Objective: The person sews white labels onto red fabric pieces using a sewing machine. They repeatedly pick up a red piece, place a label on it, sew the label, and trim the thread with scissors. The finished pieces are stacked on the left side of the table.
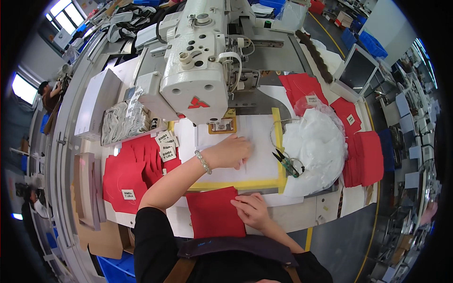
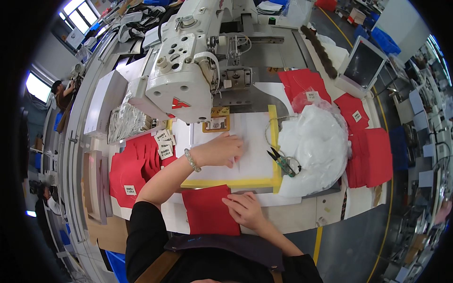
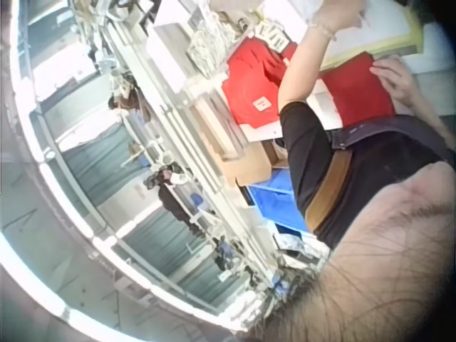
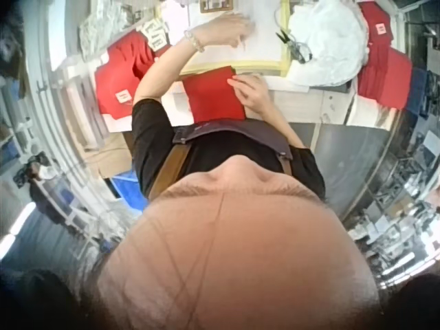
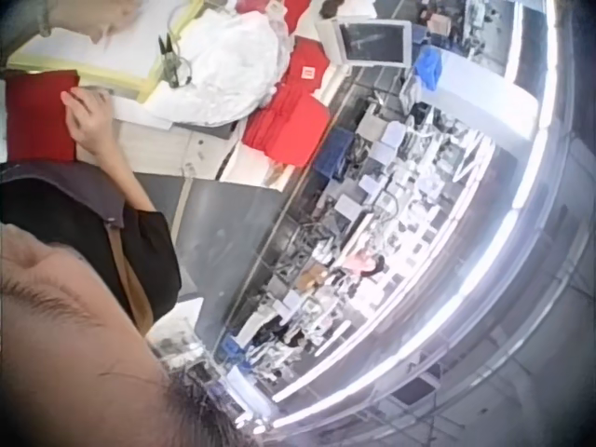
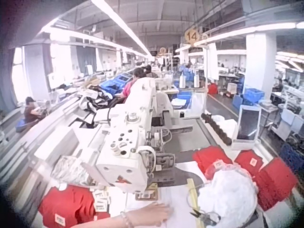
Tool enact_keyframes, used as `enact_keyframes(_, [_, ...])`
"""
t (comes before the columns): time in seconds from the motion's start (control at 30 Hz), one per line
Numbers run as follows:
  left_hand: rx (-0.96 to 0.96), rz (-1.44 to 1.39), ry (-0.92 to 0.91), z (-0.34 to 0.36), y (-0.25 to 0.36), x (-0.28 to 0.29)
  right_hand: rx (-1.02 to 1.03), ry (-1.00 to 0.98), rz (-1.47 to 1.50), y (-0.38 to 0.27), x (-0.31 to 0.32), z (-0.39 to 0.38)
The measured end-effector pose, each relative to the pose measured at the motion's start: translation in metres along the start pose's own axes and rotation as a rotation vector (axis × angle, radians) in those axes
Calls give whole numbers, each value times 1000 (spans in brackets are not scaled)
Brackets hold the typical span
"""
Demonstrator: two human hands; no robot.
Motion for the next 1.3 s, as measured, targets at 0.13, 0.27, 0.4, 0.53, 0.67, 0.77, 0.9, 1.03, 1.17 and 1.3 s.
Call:
enact_keyframes(0.13, [81,-65,91,-12,-10,4,-11,23,35,2,1,1])
enact_keyframes(0.27, [255,-229,235,-33,-15,16,-136,210,179,6,17,8])
enact_keyframes(0.4, [341,-529,326,-54,-7,37,-517,684,831,36,35,19])
enact_keyframes(0.53, [489,-786,327,-72,-9,32,-583,499,722,53,42,58])
enact_keyframes(0.67, [585,-847,495,-94,-26,31,-419,246,364,58,43,99])
enact_keyframes(0.77, [486,-831,657,-102,-42,20,-196,173,74,57,46,133])
enact_keyframes(0.9, [418,-615,526,-91,-42,17,-78,99,-228,85,38,147])
enact_keyframes(1.03, [324,-188,517,-92,-34,5,-80,23,-325,97,28,148])
enact_keyframes(1.17, [338,-78,438,-92,-30,-9,-35,-9,-409,90,24,142])
enact_keyframes(1.3, [339,15,458,-88,-24,-11,-47,-23,-430,83,17,141])
Point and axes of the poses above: each hand's wrist, its own z-axis towards the middle knuckle, its own x-axis out of the back of the hand, y = z × x, the point moved 9 cm from there along z, towards the middle knuckle, and after that the axes turned 14 degrees about z, right-handed, at the moved point
